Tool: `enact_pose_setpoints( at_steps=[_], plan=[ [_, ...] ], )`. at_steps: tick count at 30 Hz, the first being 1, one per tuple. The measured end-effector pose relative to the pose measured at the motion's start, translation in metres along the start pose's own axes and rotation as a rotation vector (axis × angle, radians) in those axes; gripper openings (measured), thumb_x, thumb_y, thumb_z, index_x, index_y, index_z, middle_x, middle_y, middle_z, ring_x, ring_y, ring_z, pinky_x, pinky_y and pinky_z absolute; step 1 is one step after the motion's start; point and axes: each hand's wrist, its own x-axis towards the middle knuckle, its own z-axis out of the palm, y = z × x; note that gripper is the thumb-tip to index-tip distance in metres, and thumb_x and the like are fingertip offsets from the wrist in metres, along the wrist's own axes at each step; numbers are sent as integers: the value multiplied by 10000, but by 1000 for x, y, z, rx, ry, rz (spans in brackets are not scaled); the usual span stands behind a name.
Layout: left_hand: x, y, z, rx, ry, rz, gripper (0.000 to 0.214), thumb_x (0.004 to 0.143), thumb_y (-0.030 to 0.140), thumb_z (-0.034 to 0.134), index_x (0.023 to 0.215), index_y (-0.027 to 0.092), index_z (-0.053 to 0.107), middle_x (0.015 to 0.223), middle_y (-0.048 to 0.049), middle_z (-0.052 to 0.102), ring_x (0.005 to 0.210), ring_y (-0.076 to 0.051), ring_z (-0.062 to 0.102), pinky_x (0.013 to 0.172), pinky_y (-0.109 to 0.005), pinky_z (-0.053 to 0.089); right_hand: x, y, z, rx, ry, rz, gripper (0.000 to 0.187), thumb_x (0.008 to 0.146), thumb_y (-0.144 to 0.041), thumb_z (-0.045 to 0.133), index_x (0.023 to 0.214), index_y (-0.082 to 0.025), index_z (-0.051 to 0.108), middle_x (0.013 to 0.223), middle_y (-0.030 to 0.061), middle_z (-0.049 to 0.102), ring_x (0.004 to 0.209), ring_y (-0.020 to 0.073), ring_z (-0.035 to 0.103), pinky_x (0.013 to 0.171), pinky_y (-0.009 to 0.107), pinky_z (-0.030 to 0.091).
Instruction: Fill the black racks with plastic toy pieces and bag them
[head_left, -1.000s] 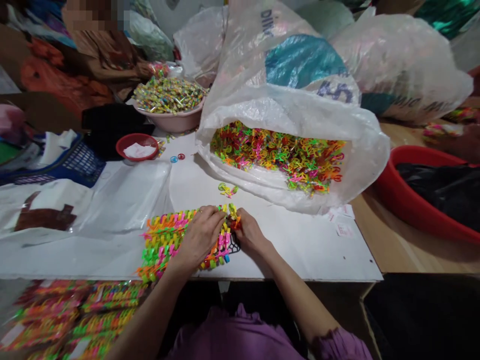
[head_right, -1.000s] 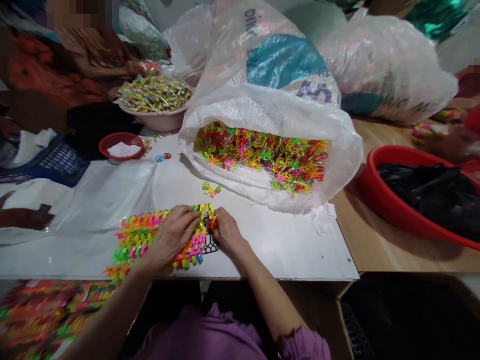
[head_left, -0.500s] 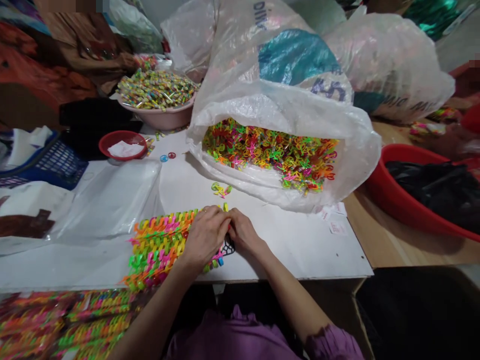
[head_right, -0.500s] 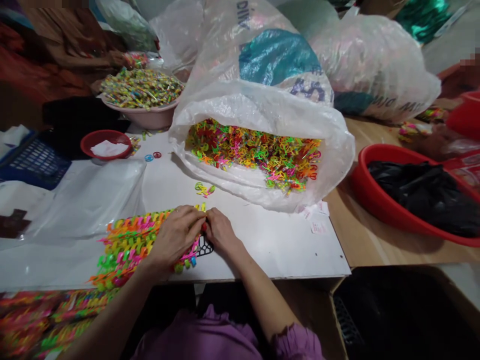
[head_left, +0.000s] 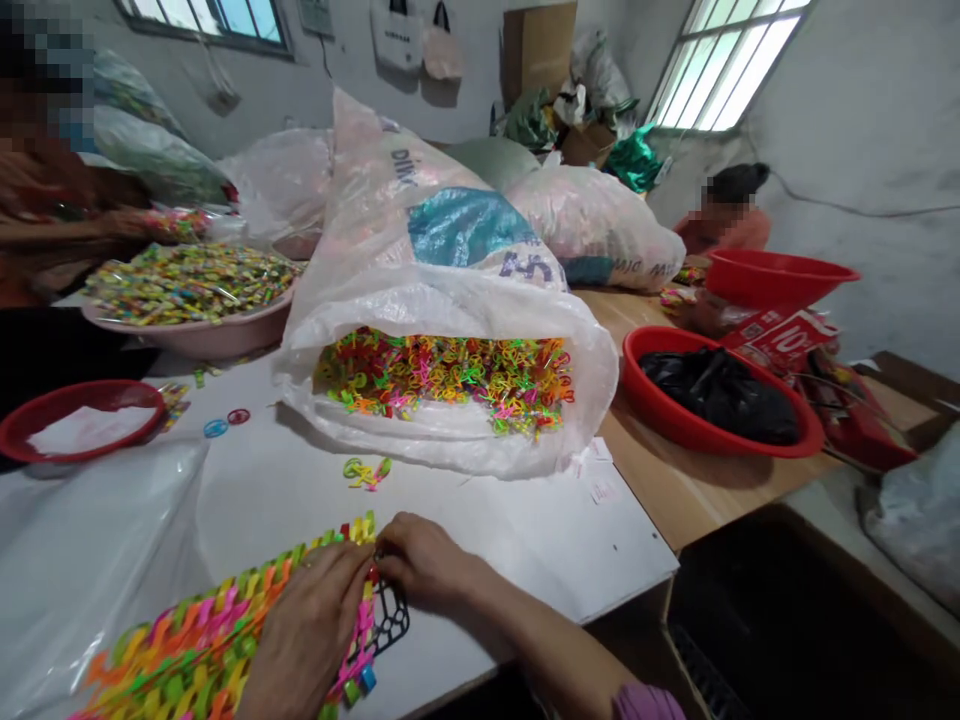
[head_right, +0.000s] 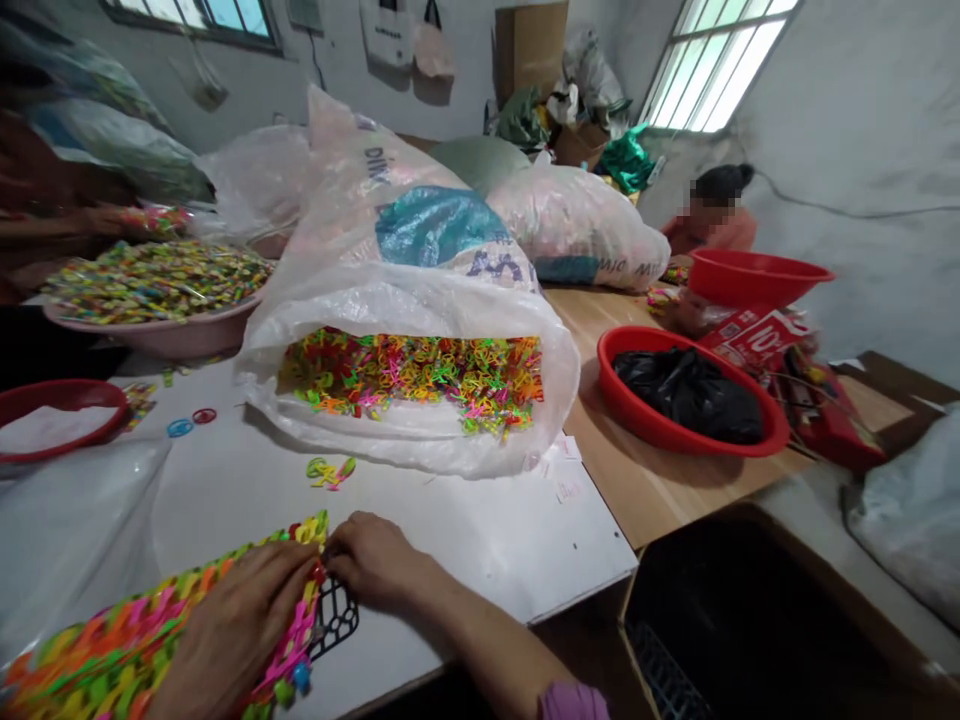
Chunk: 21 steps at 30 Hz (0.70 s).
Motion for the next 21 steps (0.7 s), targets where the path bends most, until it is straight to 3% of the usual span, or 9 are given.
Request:
enact_pose_setpoints(
  at_steps=[2,3,6,8,10,14,16,18,21],
  plan=[
    [-2,0,0,10,13,37,240,909,287,365,925,220,594,872,-22,663,816,-171,621,764,-295,479,-8,21,-34,-22,73,139,204,819,-219,516,1021,-210,539,929,20,604,822,143,559,688,221,418],
    [-2,0,0,13,12,53,231,908,280,368,936,218,589,876,-23,661,818,-172,620,765,-297,479,-10,34,-55,-105,138,278,215,829,-204,498,1038,-195,543,936,38,613,824,150,567,694,232,418],
    [-1,-1,0,5,4,45,184,892,230,394,936,218,572,860,-21,651,810,-175,615,755,-309,478,-9,74,-114,-512,258,671,195,836,-177,475,1000,-136,572,986,129,610,885,210,577,712,281,417],
    [0,0,0,-8,-10,29,155,878,198,412,923,221,558,840,-17,643,801,-176,609,755,-318,477,-4,91,-139,-588,253,732,176,828,-159,479,960,-109,585,1006,169,602,918,234,579,726,294,414],
    [1,3,-3,-21,-46,-7,139,875,193,415,900,220,549,822,-22,630,790,-180,596,752,-329,477,0,95,-145,-583,230,732,182,831,-153,465,961,-103,583,1019,181,598,921,236,582,732,297,411],
    [5,9,-7,-27,-145,-77,160,883,201,391,882,191,551,893,-67,611,901,-206,558,850,-363,455,-5,67,-112,-426,280,606,195,833,-234,465,962,-131,569,930,123,618,808,199,584,686,279,405],
    [9,7,-6,-34,-140,-111,171,880,193,386,895,176,556,933,-79,599,941,-204,542,886,-358,442,-16,41,-80,-144,301,431,186,812,-276,478,928,-162,567,797,47,614,686,150,556,625,242,395],
    [13,2,-3,-35,-138,-144,175,875,183,385,900,170,558,935,-77,590,939,-195,540,886,-348,443,-31,13,-42,176,241,285,179,790,-257,466,917,-180,565,702,-5,581,597,115,506,560,210,375],
    [19,-3,0,-25,-152,-159,167,868,176,394,880,170,561,911,-65,583,913,-189,543,869,-344,450,-47,-17,8,431,131,264,158,753,-197,446,850,-175,568,649,-29,539,550,93,449,515,192,343]
  ],
)
